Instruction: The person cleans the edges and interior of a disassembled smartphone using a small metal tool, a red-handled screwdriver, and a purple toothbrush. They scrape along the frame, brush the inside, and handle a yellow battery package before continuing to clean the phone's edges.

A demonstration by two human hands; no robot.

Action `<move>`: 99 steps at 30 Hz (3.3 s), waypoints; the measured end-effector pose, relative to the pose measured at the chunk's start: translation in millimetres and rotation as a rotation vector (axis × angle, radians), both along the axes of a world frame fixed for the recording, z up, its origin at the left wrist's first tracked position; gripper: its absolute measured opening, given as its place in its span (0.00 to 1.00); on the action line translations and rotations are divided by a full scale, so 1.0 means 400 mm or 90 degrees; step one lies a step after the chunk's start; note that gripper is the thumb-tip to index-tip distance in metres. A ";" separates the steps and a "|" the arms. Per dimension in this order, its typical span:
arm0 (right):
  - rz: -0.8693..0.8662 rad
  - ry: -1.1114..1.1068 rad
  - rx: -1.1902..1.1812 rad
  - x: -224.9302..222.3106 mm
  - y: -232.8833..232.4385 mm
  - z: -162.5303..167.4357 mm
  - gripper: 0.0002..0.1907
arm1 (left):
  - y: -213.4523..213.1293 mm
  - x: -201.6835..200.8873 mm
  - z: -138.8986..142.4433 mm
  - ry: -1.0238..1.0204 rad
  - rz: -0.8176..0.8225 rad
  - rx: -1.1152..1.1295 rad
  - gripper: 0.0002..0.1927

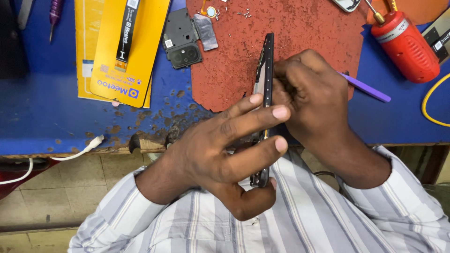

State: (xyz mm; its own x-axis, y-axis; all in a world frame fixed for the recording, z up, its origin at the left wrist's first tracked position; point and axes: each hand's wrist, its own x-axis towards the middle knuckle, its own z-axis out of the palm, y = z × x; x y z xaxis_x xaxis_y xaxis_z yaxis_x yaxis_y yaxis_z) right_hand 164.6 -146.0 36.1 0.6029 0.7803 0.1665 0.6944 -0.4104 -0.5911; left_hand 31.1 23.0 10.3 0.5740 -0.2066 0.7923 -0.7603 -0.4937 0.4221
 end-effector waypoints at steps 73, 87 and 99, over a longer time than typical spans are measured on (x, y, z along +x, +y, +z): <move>0.113 0.059 0.117 -0.118 0.142 0.132 0.09 | 0.016 0.004 -0.013 0.598 -0.450 -1.108 0.36; 0.122 0.058 0.112 -0.124 0.142 0.121 0.09 | 0.011 -0.006 -0.022 0.589 -0.482 -1.134 0.34; 0.109 0.063 0.120 -0.123 0.141 0.113 0.09 | 0.015 -0.003 -0.019 0.618 -0.421 -1.102 0.35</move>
State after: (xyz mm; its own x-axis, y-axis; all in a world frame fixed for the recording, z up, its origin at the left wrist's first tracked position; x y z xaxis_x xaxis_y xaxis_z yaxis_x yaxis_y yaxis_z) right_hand 115.5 -89.6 81.3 0.4854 0.8330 0.2655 0.6795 -0.1683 -0.7142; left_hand 29.8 28.9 2.7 0.9944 -0.0570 -0.0887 0.0830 0.9422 0.3246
